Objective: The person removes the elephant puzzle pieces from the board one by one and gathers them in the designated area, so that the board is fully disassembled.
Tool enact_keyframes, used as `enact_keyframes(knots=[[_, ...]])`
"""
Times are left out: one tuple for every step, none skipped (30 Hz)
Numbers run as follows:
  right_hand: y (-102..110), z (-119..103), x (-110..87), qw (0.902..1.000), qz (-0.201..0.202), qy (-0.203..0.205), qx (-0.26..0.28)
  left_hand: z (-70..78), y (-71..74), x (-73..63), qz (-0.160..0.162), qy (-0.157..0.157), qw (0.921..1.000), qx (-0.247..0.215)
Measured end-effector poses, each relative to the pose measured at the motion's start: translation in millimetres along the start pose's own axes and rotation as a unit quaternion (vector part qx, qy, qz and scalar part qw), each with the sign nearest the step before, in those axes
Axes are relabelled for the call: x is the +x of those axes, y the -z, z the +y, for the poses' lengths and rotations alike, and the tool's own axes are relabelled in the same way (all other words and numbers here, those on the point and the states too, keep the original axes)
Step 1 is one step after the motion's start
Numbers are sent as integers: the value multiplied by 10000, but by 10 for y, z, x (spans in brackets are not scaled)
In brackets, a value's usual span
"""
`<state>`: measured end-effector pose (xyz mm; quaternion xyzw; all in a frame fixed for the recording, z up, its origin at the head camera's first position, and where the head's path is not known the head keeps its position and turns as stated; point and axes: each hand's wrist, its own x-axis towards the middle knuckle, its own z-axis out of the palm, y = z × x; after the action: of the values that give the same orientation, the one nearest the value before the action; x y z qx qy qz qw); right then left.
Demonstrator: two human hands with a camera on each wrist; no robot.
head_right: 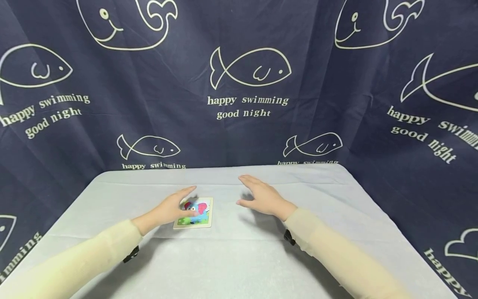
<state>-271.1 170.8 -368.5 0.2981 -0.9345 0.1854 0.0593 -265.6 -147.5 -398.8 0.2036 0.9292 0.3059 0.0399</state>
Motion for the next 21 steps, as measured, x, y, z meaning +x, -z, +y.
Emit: enact_keyframes(knots=[[-12,-11,12,10000,14,19,11,4,-12,3,-6,14,10000,21],[-25,-20,25,10000,26,31,19,6,-22,6,0,7,10000,39],[-35,-34,38,10000,29,35,14,7,-32,8,11,9,10000,56],[-45,-47,51,10000,32,30,16,12,-40,11,11,26,10000,46],[-56,-60,64,10000,36,19,21,18,-48,14,14,46,10000,40],[-67,-71,78,10000,26,0,42,21,-55,18,-1,83,10000,36],[-80,-83,91,10000,15,-30,43,27,-60,23,-26,124,9999,21],[-93,-92,103,10000,1,-62,45,33,-64,28,-52,171,9998,16],[-104,-102,116,9999,-9,-94,41,38,-69,36,-62,194,9998,7],[-117,-109,128,9999,-18,-135,46,46,-71,44,-76,209,9998,-6],[-131,-115,142,9999,-13,-147,50,52,-73,51,-93,226,9997,-12],[-145,-121,157,9999,-4,-147,56,57,-73,57,-120,245,9996,-19],[-155,-125,166,9999,9,-153,58,63,-81,65,-144,254,9996,-27],[-166,-130,177,9998,25,-153,82,70,-87,70,-161,255,9995,-17],[-178,-138,190,9998,35,-150,109,75,-93,72,-177,256,9995,-26],[-193,-144,206,9998,51,-131,132,79,-98,72,-203,277,9994,-6],[-207,-154,223,9998,68,-93,182,77,-105,72,-218,301,9993,23],[-222,-166,242,9997,67,-83,228,75,-111,72,-229,321,9992,52],[-240,-178,261,9996,69,-66,280,73,-116,71,-225,326,9992,103],[-258,-189,281,9994,67,-47,338,73,-120,70,-223,324,9991,134],[-276,-200,300,9992,68,-16,404,69,-126,72,-225,329,9991,151]])
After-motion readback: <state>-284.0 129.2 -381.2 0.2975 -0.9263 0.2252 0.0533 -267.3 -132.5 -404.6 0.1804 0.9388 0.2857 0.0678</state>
